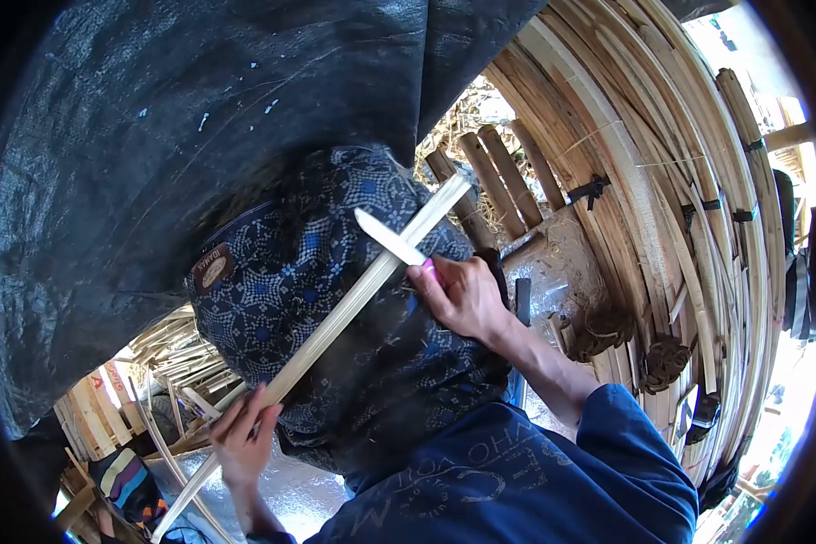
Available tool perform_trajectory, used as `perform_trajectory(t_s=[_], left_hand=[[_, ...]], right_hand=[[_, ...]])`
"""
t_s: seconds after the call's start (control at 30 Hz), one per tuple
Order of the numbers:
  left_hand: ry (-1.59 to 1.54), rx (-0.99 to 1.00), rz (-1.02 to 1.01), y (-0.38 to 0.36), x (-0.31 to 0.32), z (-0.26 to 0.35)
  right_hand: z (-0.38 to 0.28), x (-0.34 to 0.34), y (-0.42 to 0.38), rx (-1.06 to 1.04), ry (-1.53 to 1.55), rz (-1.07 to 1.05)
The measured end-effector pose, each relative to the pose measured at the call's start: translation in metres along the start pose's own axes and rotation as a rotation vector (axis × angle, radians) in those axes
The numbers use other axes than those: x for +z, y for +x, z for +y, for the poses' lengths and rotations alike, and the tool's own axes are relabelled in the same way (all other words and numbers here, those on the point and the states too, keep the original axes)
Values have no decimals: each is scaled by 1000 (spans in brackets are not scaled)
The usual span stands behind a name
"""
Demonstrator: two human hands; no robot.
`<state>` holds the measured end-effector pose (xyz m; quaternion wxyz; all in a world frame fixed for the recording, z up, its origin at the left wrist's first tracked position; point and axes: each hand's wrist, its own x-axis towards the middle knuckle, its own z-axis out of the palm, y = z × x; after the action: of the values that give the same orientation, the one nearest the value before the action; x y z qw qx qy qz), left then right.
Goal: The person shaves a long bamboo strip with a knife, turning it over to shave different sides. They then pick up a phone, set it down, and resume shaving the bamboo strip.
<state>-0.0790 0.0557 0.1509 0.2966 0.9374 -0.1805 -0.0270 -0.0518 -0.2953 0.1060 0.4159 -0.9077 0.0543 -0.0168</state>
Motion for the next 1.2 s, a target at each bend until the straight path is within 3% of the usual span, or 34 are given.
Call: perform_trajectory(t_s=[0.03,0.1,0.3,0.43,0.53,0.6,0.77,0.83,0.97,1.13,1.2], left_hand=[[-6,4,-3,12,10,7],[145,231,43,46,31,27],[133,436,35,103,56,49],[143,426,40,87,44,44],[183,311,-9,51,13,29],[132,90,-65,23,-6,18],[108,102,-2,11,-14,16],[-12,-35,-73,20,-10,16],[-27,175,10,70,45,50],[-62,379,42,118,85,69],[-76,353,28,111,82,65]], right_hand=[[1,2,-1,-18,-30,-19],[-4,1,-3,-10,-6,-29],[4,3,-2,11,16,37],[5,2,0,85,-14,69],[10,4,2,101,8,75],[8,3,4,110,18,53],[9,4,6,109,40,33],[3,3,4,85,40,39],[5,7,-6,0,13,37],[1,9,-6,85,27,54],[3,9,-7,-21,-37,47]])
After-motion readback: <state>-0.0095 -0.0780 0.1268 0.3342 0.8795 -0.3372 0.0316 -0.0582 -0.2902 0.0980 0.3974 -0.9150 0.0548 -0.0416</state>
